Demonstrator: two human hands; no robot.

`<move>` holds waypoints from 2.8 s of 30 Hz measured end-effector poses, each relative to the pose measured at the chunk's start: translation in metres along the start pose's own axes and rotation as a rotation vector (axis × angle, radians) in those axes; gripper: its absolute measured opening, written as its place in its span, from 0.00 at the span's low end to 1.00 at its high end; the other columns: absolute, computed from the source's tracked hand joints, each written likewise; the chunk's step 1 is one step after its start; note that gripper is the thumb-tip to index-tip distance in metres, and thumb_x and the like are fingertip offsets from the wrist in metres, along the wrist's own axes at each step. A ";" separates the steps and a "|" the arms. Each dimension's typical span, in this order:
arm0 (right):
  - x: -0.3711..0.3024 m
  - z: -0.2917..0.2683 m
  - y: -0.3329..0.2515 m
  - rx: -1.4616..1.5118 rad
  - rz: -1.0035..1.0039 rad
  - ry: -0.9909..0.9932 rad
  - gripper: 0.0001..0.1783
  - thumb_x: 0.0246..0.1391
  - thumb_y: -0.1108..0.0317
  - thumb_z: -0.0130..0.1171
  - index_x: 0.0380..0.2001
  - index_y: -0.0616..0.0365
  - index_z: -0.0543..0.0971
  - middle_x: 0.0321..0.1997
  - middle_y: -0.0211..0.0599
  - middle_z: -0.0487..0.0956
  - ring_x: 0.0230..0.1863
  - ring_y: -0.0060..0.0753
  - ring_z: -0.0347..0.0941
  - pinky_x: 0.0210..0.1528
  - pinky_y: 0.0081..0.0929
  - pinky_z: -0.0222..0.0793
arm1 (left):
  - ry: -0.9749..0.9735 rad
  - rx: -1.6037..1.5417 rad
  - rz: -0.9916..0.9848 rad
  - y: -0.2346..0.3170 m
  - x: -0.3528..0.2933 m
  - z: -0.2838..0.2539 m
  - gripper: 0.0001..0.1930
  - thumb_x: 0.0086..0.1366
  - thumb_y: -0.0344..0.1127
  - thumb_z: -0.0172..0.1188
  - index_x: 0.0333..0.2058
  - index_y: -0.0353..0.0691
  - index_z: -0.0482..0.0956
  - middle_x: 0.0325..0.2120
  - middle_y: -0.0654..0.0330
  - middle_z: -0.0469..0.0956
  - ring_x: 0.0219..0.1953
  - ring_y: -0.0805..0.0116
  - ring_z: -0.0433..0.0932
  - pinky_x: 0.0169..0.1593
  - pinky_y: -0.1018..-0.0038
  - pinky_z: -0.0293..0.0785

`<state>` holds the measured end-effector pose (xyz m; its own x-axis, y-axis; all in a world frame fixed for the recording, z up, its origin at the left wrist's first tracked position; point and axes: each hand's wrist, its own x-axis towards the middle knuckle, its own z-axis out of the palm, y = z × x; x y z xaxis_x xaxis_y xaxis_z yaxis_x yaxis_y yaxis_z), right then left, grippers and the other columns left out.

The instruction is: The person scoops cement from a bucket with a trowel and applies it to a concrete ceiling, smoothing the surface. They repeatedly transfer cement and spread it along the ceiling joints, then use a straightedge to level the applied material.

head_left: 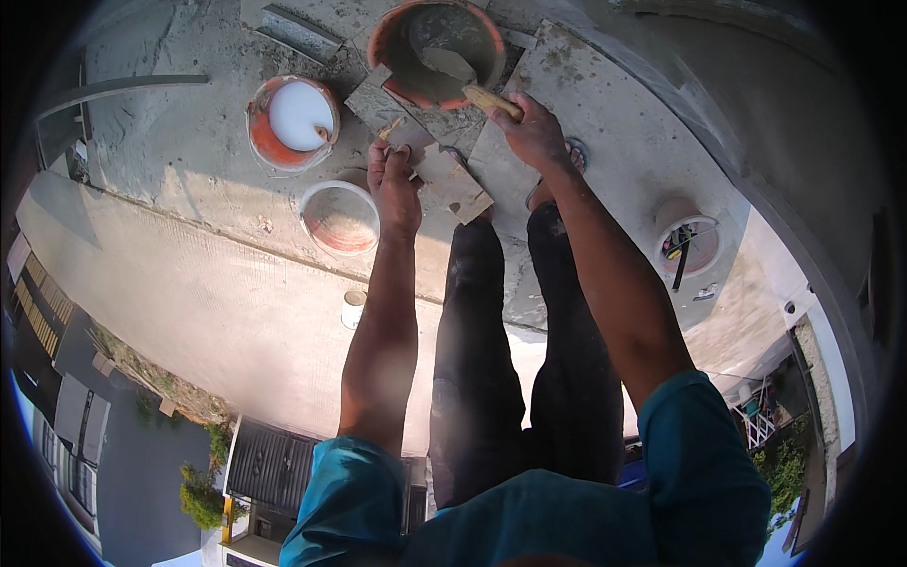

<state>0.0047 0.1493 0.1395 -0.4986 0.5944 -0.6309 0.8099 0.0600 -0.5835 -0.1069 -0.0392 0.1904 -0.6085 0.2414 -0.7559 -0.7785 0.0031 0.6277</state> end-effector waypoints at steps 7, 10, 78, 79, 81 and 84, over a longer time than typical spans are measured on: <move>-0.192 -0.160 -0.040 0.854 0.260 -0.123 0.31 0.66 0.38 0.49 0.59 0.49 0.71 0.55 0.32 0.78 0.51 0.28 0.74 0.48 0.37 0.71 | -0.128 -0.145 0.109 0.064 -0.159 0.113 0.11 0.69 0.30 0.56 0.46 0.45 0.64 0.30 0.69 0.71 0.30 0.80 0.74 0.32 0.77 0.80; -0.279 -0.250 -0.061 1.091 0.129 -0.087 0.28 0.68 0.40 0.47 0.57 0.51 0.71 0.53 0.33 0.78 0.54 0.30 0.73 0.50 0.39 0.71 | -0.252 -0.168 0.085 0.090 -0.248 0.173 0.13 0.69 0.31 0.56 0.46 0.44 0.62 0.35 0.64 0.73 0.32 0.78 0.75 0.36 0.72 0.83; -0.386 -0.669 -0.225 -0.667 -1.211 1.646 0.29 0.29 0.79 0.57 0.41 0.47 0.85 0.44 0.32 0.82 0.48 0.41 0.74 0.50 0.42 0.68 | -0.347 0.207 2.423 0.394 -0.399 0.485 0.16 0.48 0.25 0.75 0.35 0.53 0.85 0.40 0.63 0.73 0.47 0.61 0.75 0.61 0.53 0.77; -0.384 -0.671 -0.226 -0.635 -1.288 1.598 0.29 0.29 0.79 0.58 0.42 0.48 0.84 0.45 0.33 0.82 0.49 0.41 0.74 0.50 0.43 0.68 | -0.348 0.212 2.429 0.395 -0.399 0.484 0.16 0.48 0.26 0.75 0.34 0.53 0.85 0.41 0.63 0.73 0.48 0.62 0.75 0.61 0.53 0.76; -0.387 -0.671 -0.227 -0.670 -1.284 1.569 0.29 0.29 0.80 0.58 0.43 0.49 0.83 0.46 0.34 0.81 0.49 0.42 0.75 0.52 0.44 0.68 | -0.361 0.208 2.432 0.396 -0.400 0.484 0.15 0.48 0.26 0.75 0.34 0.52 0.85 0.41 0.64 0.73 0.48 0.62 0.75 0.62 0.53 0.77; -0.389 -0.673 -0.228 -0.645 -1.302 1.540 0.30 0.30 0.81 0.58 0.43 0.50 0.83 0.47 0.35 0.81 0.50 0.43 0.75 0.53 0.46 0.68 | -0.380 0.185 2.417 0.400 -0.406 0.486 0.14 0.49 0.26 0.75 0.33 0.51 0.85 0.41 0.64 0.73 0.48 0.62 0.75 0.62 0.54 0.77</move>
<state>0.2215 0.4441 0.8618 -0.4051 -0.0072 0.9143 0.4267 0.8829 0.1960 -0.0962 0.3361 0.8385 0.0285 0.0410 0.9988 0.9274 -0.3740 -0.0112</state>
